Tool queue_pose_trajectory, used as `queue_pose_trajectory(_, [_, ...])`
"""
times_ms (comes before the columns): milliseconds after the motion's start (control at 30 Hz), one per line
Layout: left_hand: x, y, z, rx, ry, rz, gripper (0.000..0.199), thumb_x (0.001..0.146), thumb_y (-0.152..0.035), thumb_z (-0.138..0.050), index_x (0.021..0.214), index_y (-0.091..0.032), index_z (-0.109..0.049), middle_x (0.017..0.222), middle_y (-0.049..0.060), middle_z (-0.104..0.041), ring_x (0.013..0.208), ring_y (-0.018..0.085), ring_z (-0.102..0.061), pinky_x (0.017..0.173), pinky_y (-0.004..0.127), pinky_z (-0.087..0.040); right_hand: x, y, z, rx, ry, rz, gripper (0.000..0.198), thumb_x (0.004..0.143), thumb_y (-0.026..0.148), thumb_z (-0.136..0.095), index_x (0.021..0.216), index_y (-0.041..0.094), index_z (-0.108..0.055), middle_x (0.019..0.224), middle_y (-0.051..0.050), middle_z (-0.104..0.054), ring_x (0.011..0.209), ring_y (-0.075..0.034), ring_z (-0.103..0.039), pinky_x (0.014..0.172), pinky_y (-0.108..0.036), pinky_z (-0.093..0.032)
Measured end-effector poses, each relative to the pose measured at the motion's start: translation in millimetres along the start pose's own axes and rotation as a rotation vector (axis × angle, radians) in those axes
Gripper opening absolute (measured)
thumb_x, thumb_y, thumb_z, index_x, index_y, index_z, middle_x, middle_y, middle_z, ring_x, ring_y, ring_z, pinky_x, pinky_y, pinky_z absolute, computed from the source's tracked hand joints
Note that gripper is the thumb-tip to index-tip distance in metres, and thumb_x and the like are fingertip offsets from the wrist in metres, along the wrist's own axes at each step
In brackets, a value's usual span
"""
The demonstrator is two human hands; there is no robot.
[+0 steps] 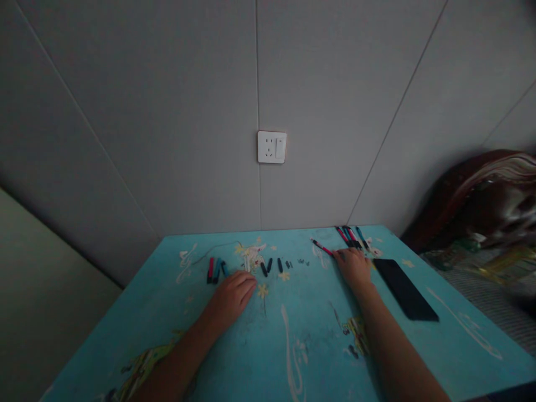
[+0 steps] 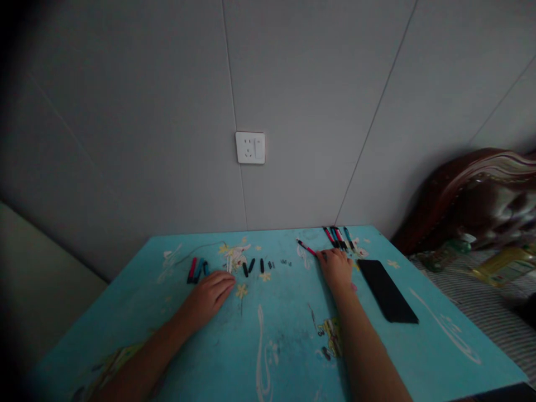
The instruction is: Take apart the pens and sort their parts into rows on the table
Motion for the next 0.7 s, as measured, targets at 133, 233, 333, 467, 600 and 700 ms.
queue_pose_trajectory(133, [-1, -1, 1, -0.013, -0.009, 0.01, 0.024, 0.097, -0.023, -0.044, 0.106, -0.02, -0.066, 0.104, 0.008, -0.065, 0.101, 0.021, -0.059, 0.093, 0.04, -0.05, -6, -1, 0, 0.006, 0.043, 0.086, 0.03, 0.091, 0.046, -0.054, 0.103, 0.024, -0.071, 0.109, -0.011, -0.066, 0.105, -0.028, -0.057, 0.088, -0.041, -0.038])
queue_pose_trajectory(233, [0, -3, 2, -0.036, -0.009, 0.018, 0.023, 0.097, -0.023, -0.045, 0.105, -0.02, -0.066, 0.102, 0.007, -0.066, 0.1, 0.021, -0.059, 0.093, 0.04, -0.051, -6, -4, 1, -0.013, 0.046, 0.101, 0.026, 0.092, 0.04, -0.052, 0.1, 0.023, -0.071, 0.106, -0.011, -0.068, 0.103, -0.029, -0.059, 0.086, -0.041, -0.039])
queue_pose_trajectory(333, [1, -6, 4, -0.049, -0.016, 0.022, 0.024, 0.097, -0.022, -0.044, 0.109, -0.021, -0.065, 0.104, 0.008, -0.065, 0.102, 0.021, -0.059, 0.094, 0.04, -0.05, -3, -10, 9, 0.015, -0.029, 0.019, 0.03, 0.094, 0.037, -0.047, 0.104, 0.018, -0.068, 0.1, -0.015, -0.069, 0.097, -0.03, -0.062, 0.083, -0.041, -0.042])
queue_pose_trajectory(467, [2, -12, 6, -0.046, -0.023, 0.06, 0.035, 0.096, -0.023, -0.047, 0.131, -0.023, -0.053, 0.116, 0.009, -0.062, 0.111, 0.023, -0.057, 0.099, 0.044, -0.048, -11, 12, 20, 0.272, -0.015, 0.082, 0.035, 0.096, 0.041, -0.043, 0.112, 0.018, -0.064, 0.097, -0.011, -0.071, 0.085, -0.027, -0.066, 0.075, -0.036, -0.047])
queue_pose_trajectory(600, [4, -18, 9, -0.029, -0.003, 0.093, 0.06, 0.09, -0.033, -0.062, 0.144, -0.026, -0.037, 0.131, 0.011, -0.054, 0.122, 0.025, -0.05, 0.103, 0.045, -0.044, -53, 93, 25, 0.517, 0.24, 0.521, 0.029, 0.096, 0.04, -0.046, 0.106, 0.023, -0.067, 0.101, -0.006, -0.071, 0.091, -0.024, -0.065, 0.083, -0.035, -0.048])
queue_pose_trajectory(700, [4, -22, 9, -0.005, 0.015, 0.051, 0.051, 0.088, -0.038, -0.064, 0.135, -0.024, -0.049, 0.123, 0.011, -0.059, 0.116, 0.025, -0.054, 0.099, 0.042, -0.046, -86, 144, 34, 0.601, 0.31, 0.665, 0.026, 0.097, 0.035, -0.047, 0.106, 0.024, -0.068, 0.098, -0.005, -0.071, 0.089, -0.023, -0.065, 0.086, -0.036, -0.047])
Point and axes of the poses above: each hand's wrist, its own x-axis towards the middle knuckle, its own z-axis out of the back of the hand, y = z × x, the point moved 4 cm from there along x, towards the middle knuckle
